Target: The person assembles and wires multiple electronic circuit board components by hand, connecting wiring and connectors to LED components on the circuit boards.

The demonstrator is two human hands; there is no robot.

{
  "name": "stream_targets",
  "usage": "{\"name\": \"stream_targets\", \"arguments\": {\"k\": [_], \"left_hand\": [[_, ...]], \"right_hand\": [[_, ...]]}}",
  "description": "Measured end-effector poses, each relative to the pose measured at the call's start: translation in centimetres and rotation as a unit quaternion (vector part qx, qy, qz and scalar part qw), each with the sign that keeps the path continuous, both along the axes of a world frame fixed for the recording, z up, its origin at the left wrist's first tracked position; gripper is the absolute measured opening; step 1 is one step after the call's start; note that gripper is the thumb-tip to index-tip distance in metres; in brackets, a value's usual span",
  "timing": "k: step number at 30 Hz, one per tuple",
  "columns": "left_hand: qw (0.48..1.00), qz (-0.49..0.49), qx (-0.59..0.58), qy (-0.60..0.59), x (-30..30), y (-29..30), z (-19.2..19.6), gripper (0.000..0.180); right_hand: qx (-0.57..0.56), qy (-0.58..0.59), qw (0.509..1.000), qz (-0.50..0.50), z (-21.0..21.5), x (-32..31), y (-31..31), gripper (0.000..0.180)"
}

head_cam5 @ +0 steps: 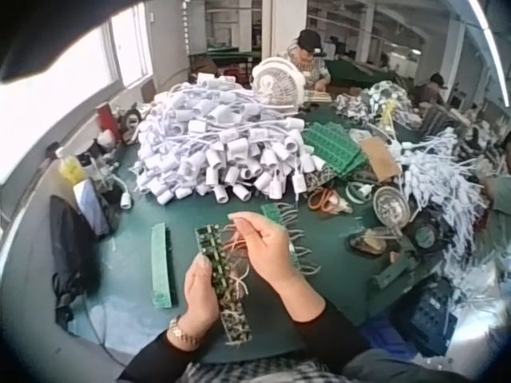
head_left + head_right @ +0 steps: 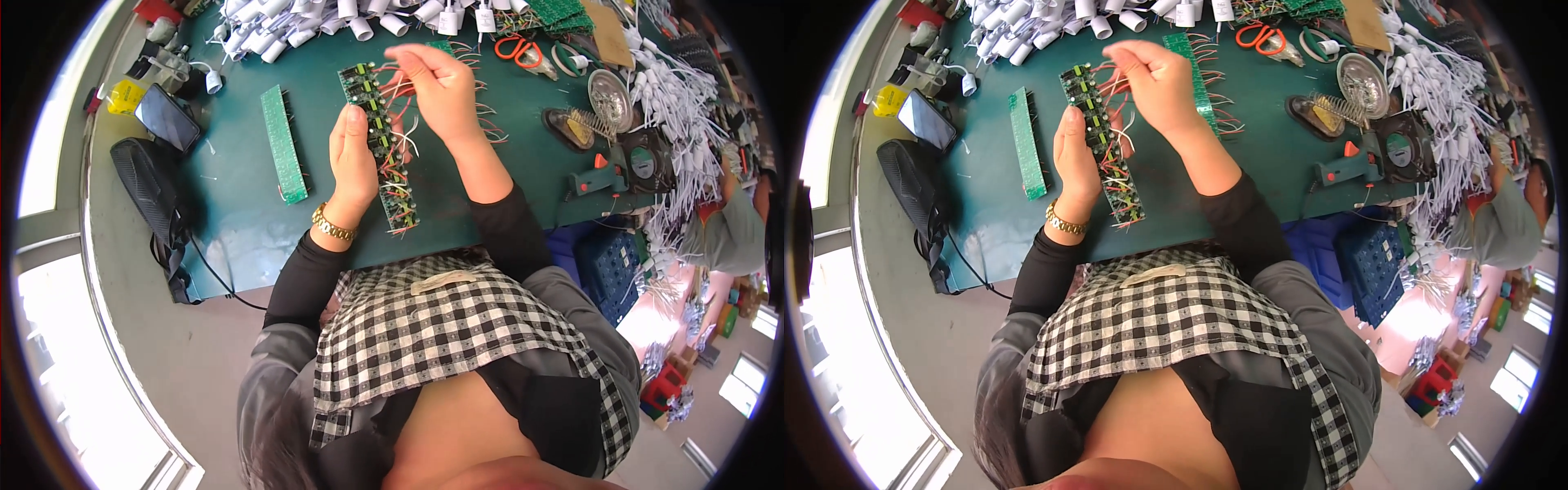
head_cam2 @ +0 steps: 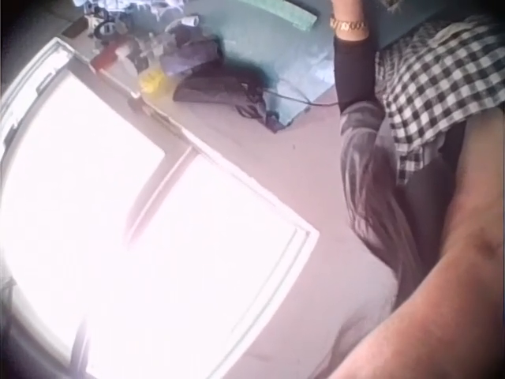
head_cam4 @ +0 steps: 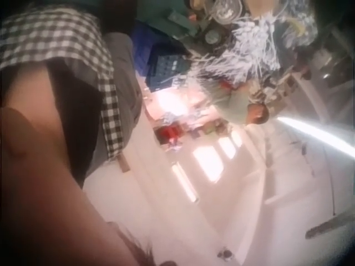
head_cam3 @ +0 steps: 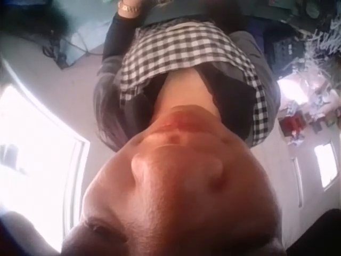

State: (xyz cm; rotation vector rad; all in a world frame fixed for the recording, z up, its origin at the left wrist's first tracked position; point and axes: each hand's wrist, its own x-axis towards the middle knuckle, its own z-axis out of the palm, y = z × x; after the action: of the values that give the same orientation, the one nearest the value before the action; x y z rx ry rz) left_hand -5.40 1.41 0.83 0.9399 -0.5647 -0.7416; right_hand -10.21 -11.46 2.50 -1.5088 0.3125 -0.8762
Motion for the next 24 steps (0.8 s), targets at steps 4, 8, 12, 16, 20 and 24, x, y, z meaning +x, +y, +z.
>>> {"name": "stream_targets", "arguments": {"k": [4, 8, 12, 16, 20, 24], "left_hand": [[0.998, 0.059, 0.011, 0.028, 1.2, 0.1, 0.5, 0.050], [0.996, 0.058, 0.011, 0.063, 2.0, 0.1, 0.6, 0.049], [0.994, 0.086, 0.033, 0.053, 1.7, -0.2, 0.2, 0.043], [0.990, 0.117, 0.056, -0.048, 1.9, -0.1, -0.6, 0.039], [0.989, 0.072, 0.054, -0.121, 2.6, -0.2, -1.1, 0.035], [0.996, 0.048, 0.060, -0.033, 1.9, 0.0, 0.2, 0.035]], "right_hand": [[0.017, -0.103, 0.992, -0.072, -0.1, -0.2, -1.0, 0.025], [0.063, -0.099, 0.990, -0.083, 0.3, -0.9, -0.7, 0.019], [0.037, 0.118, 0.990, 0.073, 0.0, -2.3, 0.3, 0.031], [-0.111, 0.245, 0.956, 0.120, -1.4, -2.1, 2.5, 0.029], [-0.086, 0.159, 0.979, 0.095, -1.5, -2.4, 3.5, 0.033], [-0.070, 0.128, 0.987, 0.062, -2.2, -2.9, 3.7, 0.027]]}}
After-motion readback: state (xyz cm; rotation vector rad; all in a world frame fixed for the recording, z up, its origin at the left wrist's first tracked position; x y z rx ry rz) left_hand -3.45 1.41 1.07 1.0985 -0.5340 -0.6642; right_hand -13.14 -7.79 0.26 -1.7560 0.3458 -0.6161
